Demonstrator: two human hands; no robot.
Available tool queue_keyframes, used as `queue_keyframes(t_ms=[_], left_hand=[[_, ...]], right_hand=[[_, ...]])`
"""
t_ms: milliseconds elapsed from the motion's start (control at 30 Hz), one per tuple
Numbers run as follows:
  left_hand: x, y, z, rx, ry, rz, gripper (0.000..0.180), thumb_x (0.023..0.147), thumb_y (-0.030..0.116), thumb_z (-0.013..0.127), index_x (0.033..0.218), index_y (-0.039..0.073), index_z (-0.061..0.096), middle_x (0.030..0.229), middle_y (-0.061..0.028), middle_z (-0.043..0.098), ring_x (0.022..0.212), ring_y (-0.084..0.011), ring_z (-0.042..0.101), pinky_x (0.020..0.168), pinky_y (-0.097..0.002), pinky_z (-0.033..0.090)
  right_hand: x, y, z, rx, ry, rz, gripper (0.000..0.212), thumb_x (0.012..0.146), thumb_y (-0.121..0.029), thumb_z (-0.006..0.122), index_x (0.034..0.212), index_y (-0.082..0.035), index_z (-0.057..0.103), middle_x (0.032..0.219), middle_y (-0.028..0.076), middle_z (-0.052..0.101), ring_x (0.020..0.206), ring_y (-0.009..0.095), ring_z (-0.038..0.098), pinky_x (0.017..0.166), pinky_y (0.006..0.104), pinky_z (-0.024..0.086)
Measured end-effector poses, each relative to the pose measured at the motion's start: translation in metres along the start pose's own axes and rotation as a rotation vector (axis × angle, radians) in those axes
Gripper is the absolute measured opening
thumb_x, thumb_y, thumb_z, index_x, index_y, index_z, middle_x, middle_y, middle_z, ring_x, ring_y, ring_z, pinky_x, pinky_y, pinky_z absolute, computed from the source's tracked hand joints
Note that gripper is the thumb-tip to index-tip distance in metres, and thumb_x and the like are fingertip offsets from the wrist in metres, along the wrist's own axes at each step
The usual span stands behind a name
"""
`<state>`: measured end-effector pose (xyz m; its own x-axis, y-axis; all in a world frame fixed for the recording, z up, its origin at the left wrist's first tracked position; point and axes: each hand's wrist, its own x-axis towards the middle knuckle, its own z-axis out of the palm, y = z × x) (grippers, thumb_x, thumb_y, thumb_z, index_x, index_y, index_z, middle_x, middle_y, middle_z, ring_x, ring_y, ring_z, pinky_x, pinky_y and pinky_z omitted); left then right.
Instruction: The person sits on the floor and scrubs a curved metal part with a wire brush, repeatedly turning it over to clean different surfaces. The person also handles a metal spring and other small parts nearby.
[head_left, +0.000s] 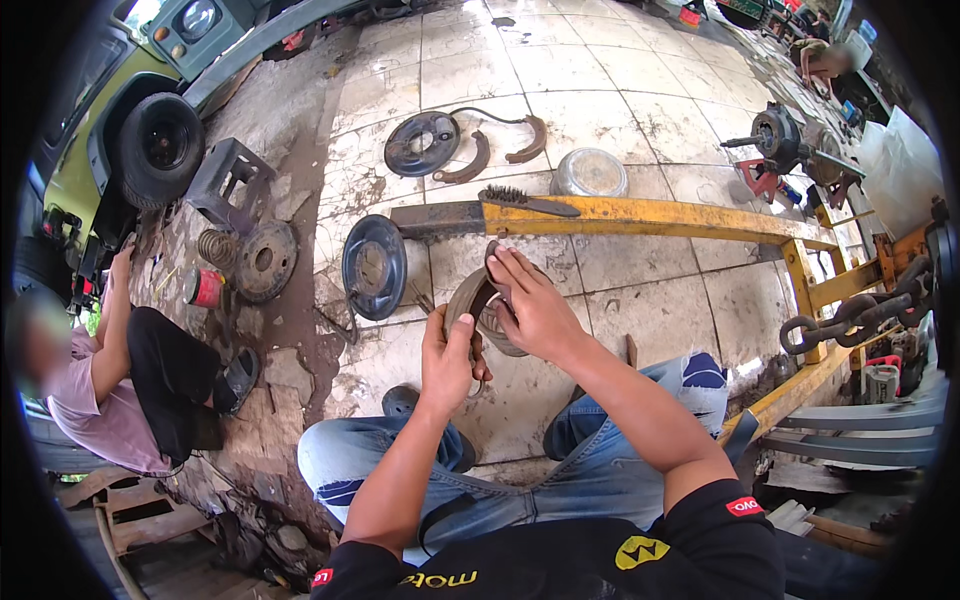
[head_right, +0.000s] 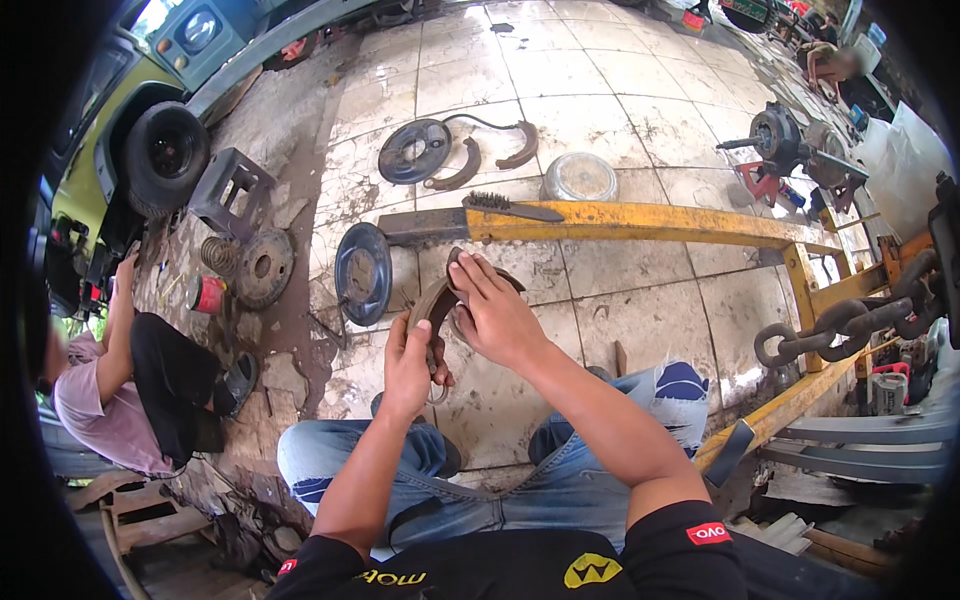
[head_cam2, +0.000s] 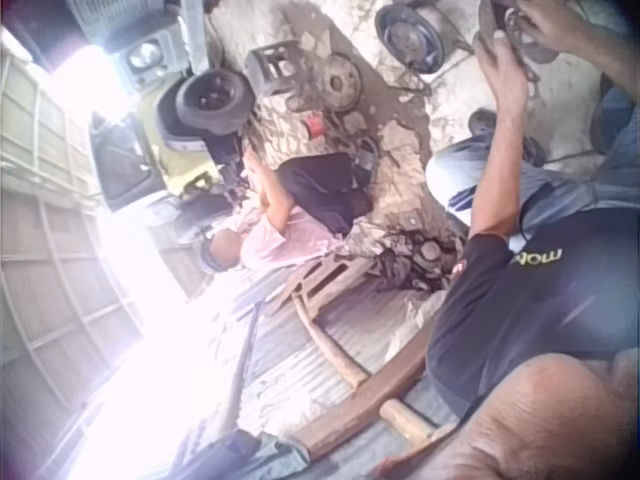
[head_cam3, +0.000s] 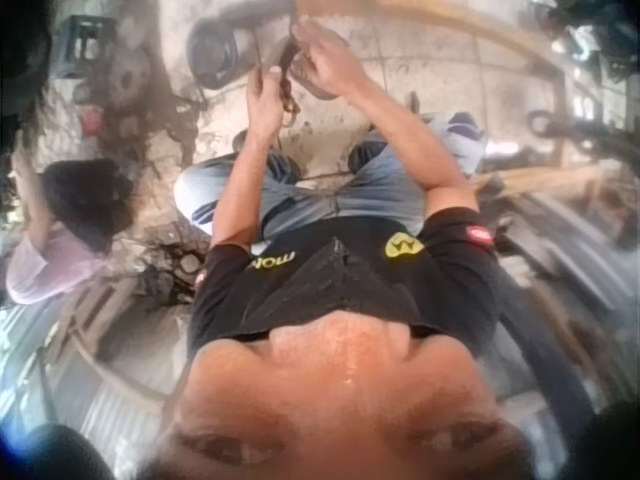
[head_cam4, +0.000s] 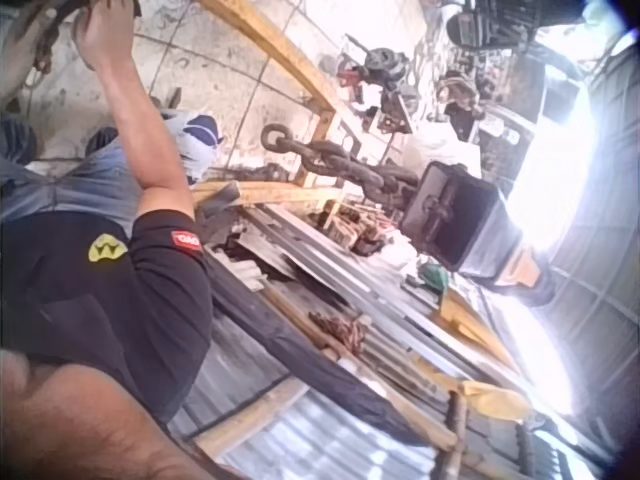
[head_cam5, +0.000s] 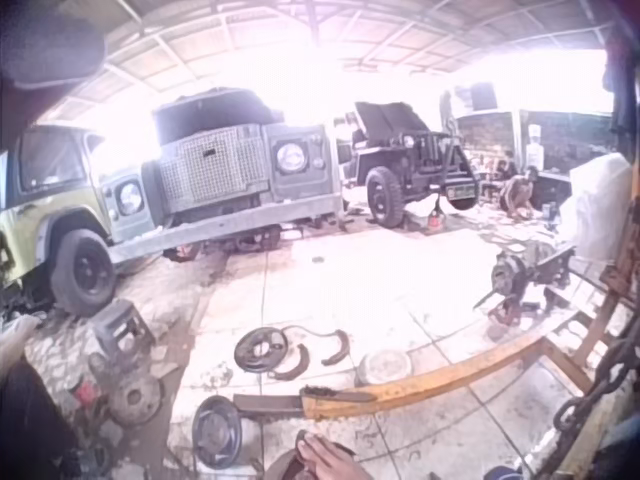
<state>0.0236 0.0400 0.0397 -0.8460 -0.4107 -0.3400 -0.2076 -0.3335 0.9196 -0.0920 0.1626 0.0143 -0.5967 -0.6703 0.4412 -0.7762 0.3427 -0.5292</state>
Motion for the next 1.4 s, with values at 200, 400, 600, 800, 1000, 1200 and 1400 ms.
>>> queue_keyframes(t_ms=[200,400,600,800,1000,1200,1400], left_hand=[[-0.001,0.0,0.003,-0.011,-0.019,-0.009,0.04,0.101,0.03,0.051,0.128,0.003,0.04,0.071,-0.0044,0.049,0.044,-0.0119,0.046,0.043,-0.031,0.048],[0.0,-0.003,0.004,-0.019,-0.015,-0.04,0.039,0.101,0.032,0.049,0.128,0.004,0.041,0.073,-0.005,0.051,0.044,-0.0125,0.047,0.044,-0.0319,0.049],[-0.006,0.005,-0.003,-0.039,-0.047,-0.022,0.039,0.101,0.03,0.049,0.127,0.003,0.04,0.076,-0.0062,0.051,0.044,-0.0125,0.047,0.043,-0.0319,0.049],[-0.004,0.015,0.005,-0.102,-0.019,0.0,0.037,0.101,0.028,0.05,0.123,0.0,0.042,0.074,-0.0062,0.049,0.044,-0.0119,0.046,0.045,-0.0311,0.049],[-0.005,0.009,-0.007,-0.087,0.002,-0.029,0.037,0.101,0.028,0.05,0.122,0.0,0.041,0.073,-0.0057,0.049,0.045,-0.012,0.046,0.044,-0.0308,0.049],[-0.002,0.01,-0.002,-0.088,0.051,-0.008,0.034,0.1,0.027,0.051,0.121,0.002,0.041,0.073,-0.0051,0.049,0.044,-0.0118,0.046,0.043,-0.0308,0.048],[-0.005,0.003,-0.009,-0.059,-0.03,-0.061,0.039,0.101,0.03,0.05,0.128,0.003,0.041,0.076,-0.006,0.05,0.045,-0.0124,0.046,0.044,-0.0331,0.049]], right_hand=[[-0.004,-0.003,0.008,-0.171,0.027,0.042,0.052,0.087,-0.005,0.06,0.138,0.001,0.05,0.143,0.019,0.049,0.133,0.037,0.045,0.108,0.0441,0.041],[-0.002,-0.002,0.014,-0.124,0.033,-0.072,0.056,0.088,-0.004,0.059,0.142,-0.001,0.045,0.148,0.016,0.045,0.138,0.036,0.04,0.112,0.0438,0.036],[-0.004,0.044,0.01,-0.088,-0.067,0.205,0.071,0.084,0.008,0.052,0.151,-0.001,0.029,0.154,0.023,0.033,0.143,0.038,0.032,0.12,0.045,0.026],[0.009,0.007,0.002,-0.106,0.032,-0.063,0.073,0.085,0.007,0.043,0.154,-0.004,0.022,0.159,0.022,0.025,0.147,0.037,0.026,0.121,0.0474,0.021],[-0.005,0.039,0.016,-0.037,-0.269,0.362,0.079,0.08,0.011,0.051,0.153,-0.001,0.023,0.158,0.023,0.024,0.147,0.04,0.024,0.122,0.0458,0.021],[0.01,0.007,0.006,-0.072,-0.004,-0.016,0.089,0.073,0.013,0.056,0.154,-0.001,0.021,0.157,0.026,0.026,0.146,0.041,0.024,0.122,0.0456,0.02],[-0.013,0.049,0.026,-0.204,-0.263,0.247,0.088,0.078,0.005,0.062,0.154,0.002,0.017,0.158,0.025,0.023,0.148,0.038,0.022,0.121,0.047,0.02]])
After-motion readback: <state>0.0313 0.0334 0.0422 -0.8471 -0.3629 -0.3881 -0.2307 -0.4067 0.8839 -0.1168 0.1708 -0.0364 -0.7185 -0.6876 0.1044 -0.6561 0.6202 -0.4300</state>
